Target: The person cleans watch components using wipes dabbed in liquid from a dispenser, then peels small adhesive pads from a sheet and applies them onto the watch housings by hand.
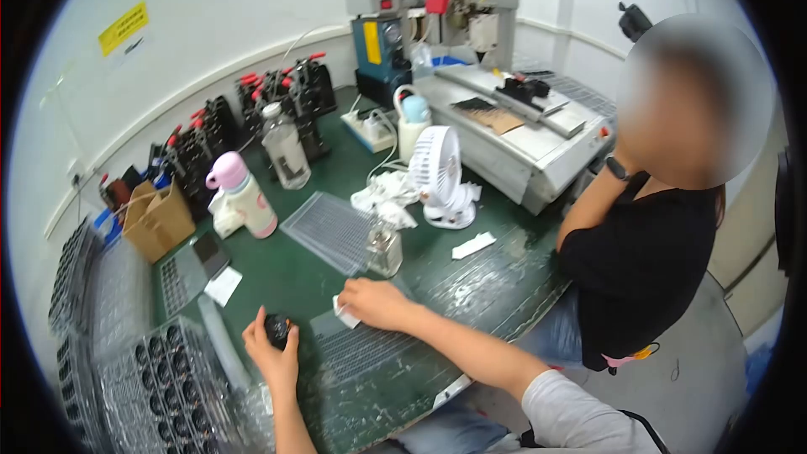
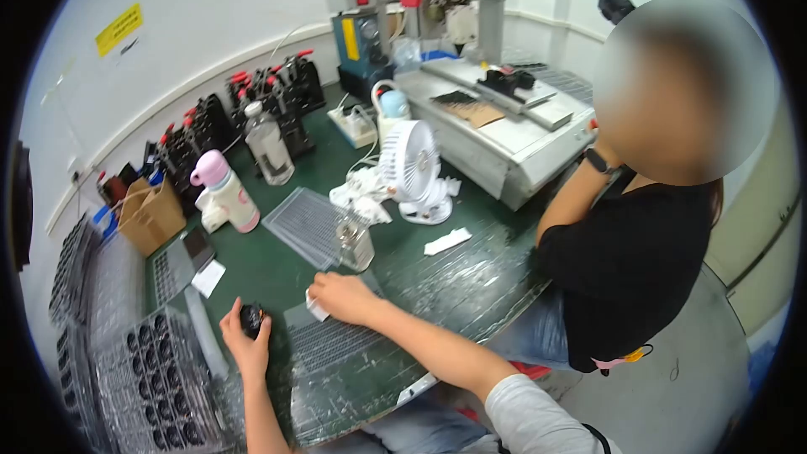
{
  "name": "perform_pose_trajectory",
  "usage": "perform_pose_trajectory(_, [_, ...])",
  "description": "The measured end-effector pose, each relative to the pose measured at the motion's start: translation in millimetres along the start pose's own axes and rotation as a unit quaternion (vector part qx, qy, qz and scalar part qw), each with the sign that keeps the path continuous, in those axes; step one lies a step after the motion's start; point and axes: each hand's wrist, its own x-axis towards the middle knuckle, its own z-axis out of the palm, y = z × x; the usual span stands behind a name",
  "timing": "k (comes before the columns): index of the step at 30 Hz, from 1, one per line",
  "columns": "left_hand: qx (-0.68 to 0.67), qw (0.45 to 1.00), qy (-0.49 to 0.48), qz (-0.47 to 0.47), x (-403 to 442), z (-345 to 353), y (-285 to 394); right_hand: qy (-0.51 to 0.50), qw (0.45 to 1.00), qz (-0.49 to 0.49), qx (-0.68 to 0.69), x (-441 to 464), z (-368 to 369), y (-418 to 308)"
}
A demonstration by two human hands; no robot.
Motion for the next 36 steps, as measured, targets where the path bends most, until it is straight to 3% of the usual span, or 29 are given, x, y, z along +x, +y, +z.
perform_pose_trajectory(3, [-0.013,0.999,-0.003,-0.03,-3,-2,9,0.038,0.995,-0.093,-0.002,3,-4,2])
perform_pose_trajectory(4, [-0.015,0.999,-0.003,-0.032,-3,0,6,0.109,0.988,-0.109,0.015,7,-13,-5])
perform_pose_trajectory(5, [-0.012,0.999,-0.006,-0.035,-4,0,7,0.179,0.975,-0.123,0.036,8,-20,-15])
perform_pose_trajectory(7, [-0.027,0.999,-0.02,-0.035,-2,-3,14,0.208,0.972,-0.099,0.042,8,-21,-15])
perform_pose_trajectory(9, [-0.017,0.999,-0.011,-0.043,-4,-5,22,0.154,0.987,-0.028,0.047,6,-15,-10])
perform_pose_trajectory(10, [0.013,0.999,-0.013,-0.047,-6,-3,19,0.045,0.999,-0.002,-0.017,4,0,3])
perform_pose_trajectory(11, [0.014,0.999,-0.017,-0.043,-7,-6,30,0.049,0.999,0.003,-0.016,1,4,3])
perform_pose_trajectory(13, [0.17,0.983,0.064,0.021,-12,-8,57,0.005,0.999,-0.018,-0.047,1,4,6])
perform_pose_trajectory(15, [0.162,0.981,0.059,0.088,-18,-5,53,-0.022,0.998,0.008,-0.052,0,2,2])
perform_pose_trajectory(17, [-0.029,0.977,-0.006,0.21,-21,1,56,-0.02,0.998,-0.013,-0.056,-2,3,-2])
perform_pose_trajectory(18, [-0.028,0.969,-0.047,0.24,-22,3,58,-0.032,0.998,-0.003,-0.052,-3,4,-3])
perform_pose_trajectory(21, [-0.025,0.947,-0.225,0.227,-25,15,60,-0.025,0.998,-0.006,-0.05,-3,2,-4])
perform_pose_trajectory(36, [-0.054,0.945,-0.234,0.222,-24,8,66,-0.027,0.997,-0.012,-0.073,-4,8,-3])
